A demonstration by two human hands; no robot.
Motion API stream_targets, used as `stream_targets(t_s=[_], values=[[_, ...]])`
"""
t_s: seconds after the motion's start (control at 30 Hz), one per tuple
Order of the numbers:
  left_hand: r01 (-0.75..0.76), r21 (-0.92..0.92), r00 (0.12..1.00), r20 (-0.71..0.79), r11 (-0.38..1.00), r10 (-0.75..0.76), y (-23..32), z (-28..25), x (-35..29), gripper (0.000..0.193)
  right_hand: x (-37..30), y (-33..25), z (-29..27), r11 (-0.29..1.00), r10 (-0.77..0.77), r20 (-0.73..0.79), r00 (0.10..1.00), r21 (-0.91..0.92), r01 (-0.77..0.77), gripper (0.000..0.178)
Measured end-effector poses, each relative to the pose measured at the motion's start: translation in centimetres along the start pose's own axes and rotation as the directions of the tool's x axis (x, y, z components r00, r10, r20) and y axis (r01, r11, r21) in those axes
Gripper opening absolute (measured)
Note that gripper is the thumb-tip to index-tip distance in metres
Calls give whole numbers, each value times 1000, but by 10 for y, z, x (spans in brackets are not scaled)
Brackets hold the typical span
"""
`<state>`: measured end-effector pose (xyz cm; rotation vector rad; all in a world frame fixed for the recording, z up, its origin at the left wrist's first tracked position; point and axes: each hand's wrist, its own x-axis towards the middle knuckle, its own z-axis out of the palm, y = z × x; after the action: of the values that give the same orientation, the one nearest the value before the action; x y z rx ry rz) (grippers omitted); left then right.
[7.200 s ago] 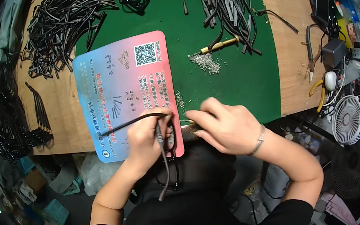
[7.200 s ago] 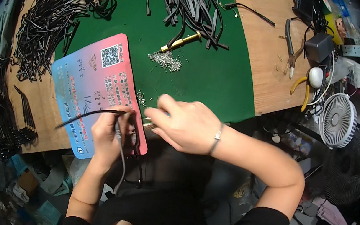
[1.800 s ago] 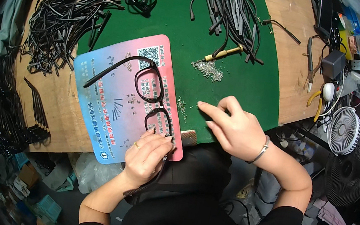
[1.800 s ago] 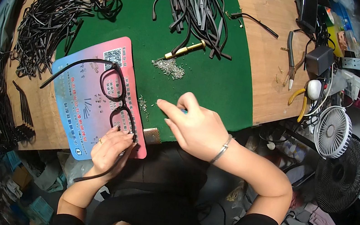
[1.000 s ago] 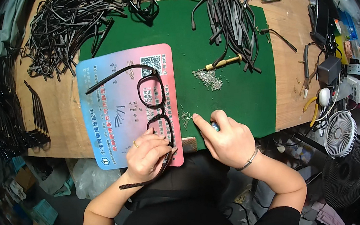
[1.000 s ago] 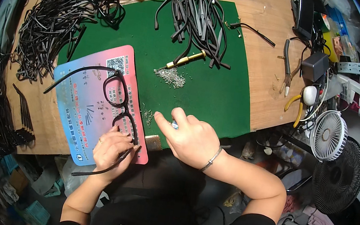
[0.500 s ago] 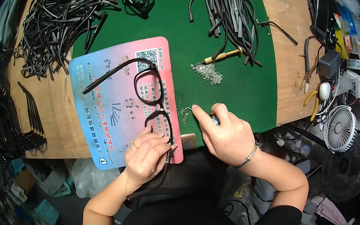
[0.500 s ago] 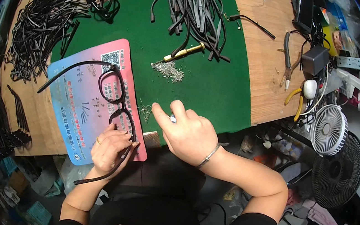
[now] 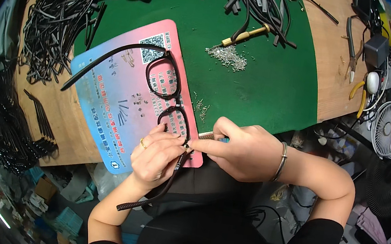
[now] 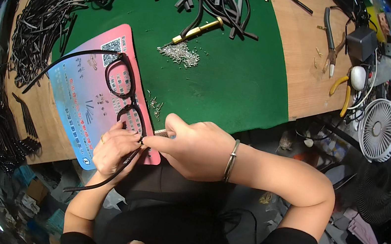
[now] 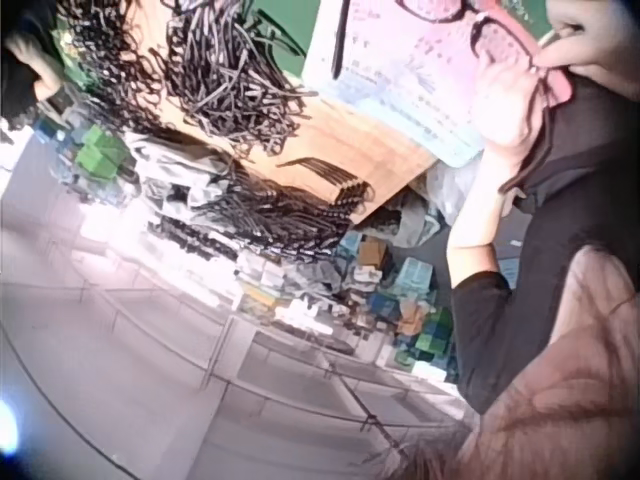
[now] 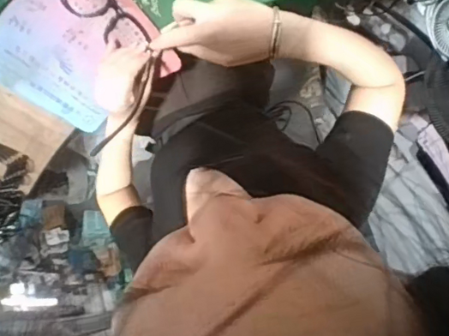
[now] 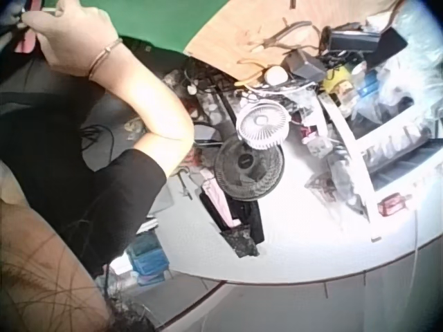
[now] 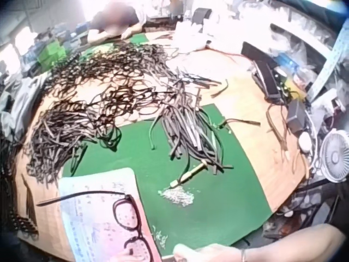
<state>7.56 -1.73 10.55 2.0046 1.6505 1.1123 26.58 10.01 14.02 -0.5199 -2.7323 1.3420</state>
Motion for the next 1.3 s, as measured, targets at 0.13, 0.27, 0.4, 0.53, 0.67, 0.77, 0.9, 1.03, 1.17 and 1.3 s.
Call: stream_targets(t_s=[0.13,0.27,0.4,0.53,0.67,0.77,0.9,1.03,1.17,1.3], values=[[3,22,1000,10,1000,-3,1,0,-1,19,-1,0,3,1000,-13,-29,999,-8,13,29],[4,35,1000,6,999,-5,1,1,-1,19,0,0,0,1000,-17,-13,1000,-11,17,28],[7,28,1000,-3,1000,-7,1,1,-2,18,0,0,0,1000,-10,6,1000,-9,10,29],[6,20,1000,-6,1000,-6,2,1,-1,18,1,2,0,1000,-21,2,1000,16,21,30],[10,14,1000,-17,1000,-9,2,1,-1,17,2,2,-2,998,-40,18,999,-50,41,38],[9,16,1000,-21,1000,-9,2,1,-2,17,3,1,-2,997,-40,16,999,-65,41,37],[5,12,999,-46,1000,-5,1,4,-4,18,4,0,-4,983,-78,20,997,-167,81,34],[-24,7,998,-53,1000,25,0,4,-1,17,11,4,-6,970,-94,108,990,-215,115,29],[-29,-6,998,-59,1000,29,-1,4,-1,16,14,6,-6,984,-106,91,990,-137,118,27],[-51,5,996,-68,999,51,-2,4,-1,16,15,5,-7,989,-96,111,989,-103,107,29]])
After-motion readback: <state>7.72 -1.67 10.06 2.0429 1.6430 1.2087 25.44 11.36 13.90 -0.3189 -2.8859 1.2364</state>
